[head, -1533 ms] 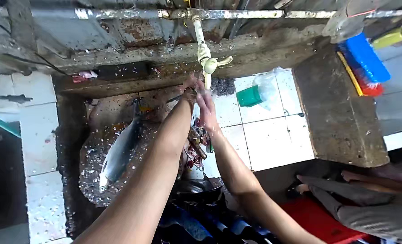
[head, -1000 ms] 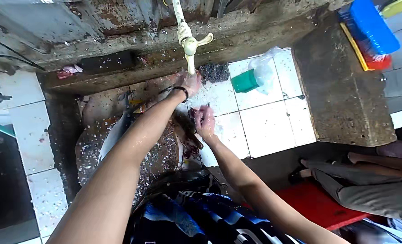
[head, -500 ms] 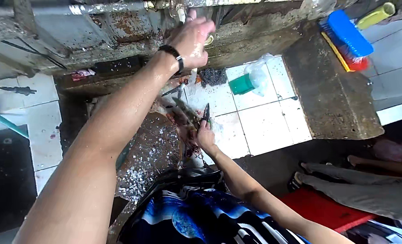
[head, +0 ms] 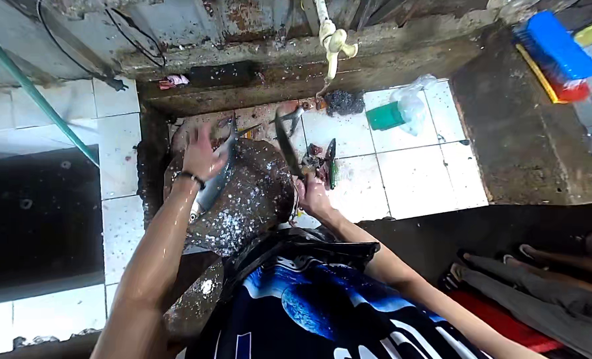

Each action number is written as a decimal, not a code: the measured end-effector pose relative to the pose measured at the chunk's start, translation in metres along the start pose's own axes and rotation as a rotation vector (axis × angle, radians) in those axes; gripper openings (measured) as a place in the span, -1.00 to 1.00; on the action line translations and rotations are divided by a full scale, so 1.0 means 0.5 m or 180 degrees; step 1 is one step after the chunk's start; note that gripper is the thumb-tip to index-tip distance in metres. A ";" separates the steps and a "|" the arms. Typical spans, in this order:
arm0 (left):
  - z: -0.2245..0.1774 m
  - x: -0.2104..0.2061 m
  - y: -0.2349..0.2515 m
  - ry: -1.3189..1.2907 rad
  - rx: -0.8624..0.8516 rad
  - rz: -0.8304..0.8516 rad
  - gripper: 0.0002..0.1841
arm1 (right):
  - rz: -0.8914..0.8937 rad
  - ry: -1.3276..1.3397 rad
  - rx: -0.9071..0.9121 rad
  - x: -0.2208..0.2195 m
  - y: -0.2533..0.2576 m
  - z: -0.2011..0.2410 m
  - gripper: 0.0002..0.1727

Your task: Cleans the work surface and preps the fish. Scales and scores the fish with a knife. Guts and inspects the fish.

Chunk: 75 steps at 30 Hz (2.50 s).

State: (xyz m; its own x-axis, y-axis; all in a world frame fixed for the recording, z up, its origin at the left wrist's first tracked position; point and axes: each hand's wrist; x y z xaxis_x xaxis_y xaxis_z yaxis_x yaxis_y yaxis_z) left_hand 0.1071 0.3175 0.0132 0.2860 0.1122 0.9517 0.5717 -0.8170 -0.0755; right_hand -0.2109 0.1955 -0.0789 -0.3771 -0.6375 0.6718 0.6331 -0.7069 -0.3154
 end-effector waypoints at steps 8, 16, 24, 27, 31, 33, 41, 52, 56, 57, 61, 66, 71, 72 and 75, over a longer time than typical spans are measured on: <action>0.129 -0.170 -0.148 0.0299 0.1198 0.0845 0.14 | 0.0962 0.0240 -0.0699 -0.031 -0.060 0.087 -0.35; 0.338 -0.047 -0.283 -0.3616 0.1424 0.0533 -0.25 | 0.2110 -0.0162 0.0217 -0.103 -0.063 0.076 -0.46; 0.441 -0.002 -0.480 -0.4566 0.0924 0.0315 -0.20 | 0.0541 -0.0204 -0.0025 -0.136 -0.058 0.146 -0.45; 0.418 0.016 -0.501 -0.4634 0.0555 0.0311 -0.16 | 0.1928 -0.0373 0.0295 -0.190 -0.086 0.172 -0.46; 0.335 0.033 -0.502 -0.4256 0.0777 0.0421 -0.07 | 0.0562 -0.0302 -0.0559 -0.084 0.009 0.111 -0.33; 0.278 0.022 -0.500 -0.4266 0.0948 0.0563 -0.04 | 0.0306 -0.0296 -0.0595 -0.071 -0.002 0.105 -0.34; 0.179 -0.125 -0.400 -0.3075 0.0926 0.2216 -0.29 | 0.0255 0.0181 -0.0778 0.002 -0.021 0.001 -0.28; 0.150 -0.161 -0.409 -0.2285 0.0817 0.2505 -0.44 | 0.0720 -0.0859 -0.0327 -0.129 -0.080 0.101 -0.27; 0.185 -0.150 -0.515 -0.2481 0.1137 0.1946 -0.21 | 0.0554 -0.0602 -0.0057 -0.128 -0.092 0.069 -0.27; 0.179 -0.137 -0.529 -0.2608 0.1397 0.1713 -0.12 | 0.0384 -0.0299 -0.0126 -0.097 -0.084 0.073 -0.28; 0.123 -0.118 -0.572 -0.3739 0.2141 0.0504 0.03 | -0.0951 0.0993 -0.0433 0.094 -0.083 0.108 -0.30; 0.057 -0.125 -0.474 -0.4036 0.1993 -0.0134 -0.11 | -0.1984 0.0658 -0.0225 0.277 0.025 0.128 -0.42; -0.042 -0.143 -0.348 -0.2340 0.1765 -0.0105 -0.31 | -0.1398 0.0514 0.0591 0.126 -0.094 0.119 -0.45; -0.058 -0.153 -0.325 -0.1739 0.1778 0.0189 -0.24 | -0.1256 0.0680 0.0668 0.088 -0.114 0.118 -0.45; -0.090 -0.196 -0.292 -0.0854 0.2013 0.0708 -0.05 | -0.0899 0.0541 0.0637 -0.040 -0.141 0.098 -0.38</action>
State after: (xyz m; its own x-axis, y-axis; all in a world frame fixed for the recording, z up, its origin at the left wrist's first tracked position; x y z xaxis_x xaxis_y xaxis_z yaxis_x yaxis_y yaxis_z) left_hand -0.0390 0.4003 -0.0555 0.5799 0.1828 0.7939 0.7905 -0.3620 -0.4940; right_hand -0.2152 0.2731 -0.0372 -0.6515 -0.4798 0.5876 0.6013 -0.7989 0.0144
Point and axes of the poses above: each hand's wrist, its own y-axis towards the middle knuckle, its own x-axis out of the back of the hand, z = x × y, and after that the axes turned 9 degrees about y, right-handed
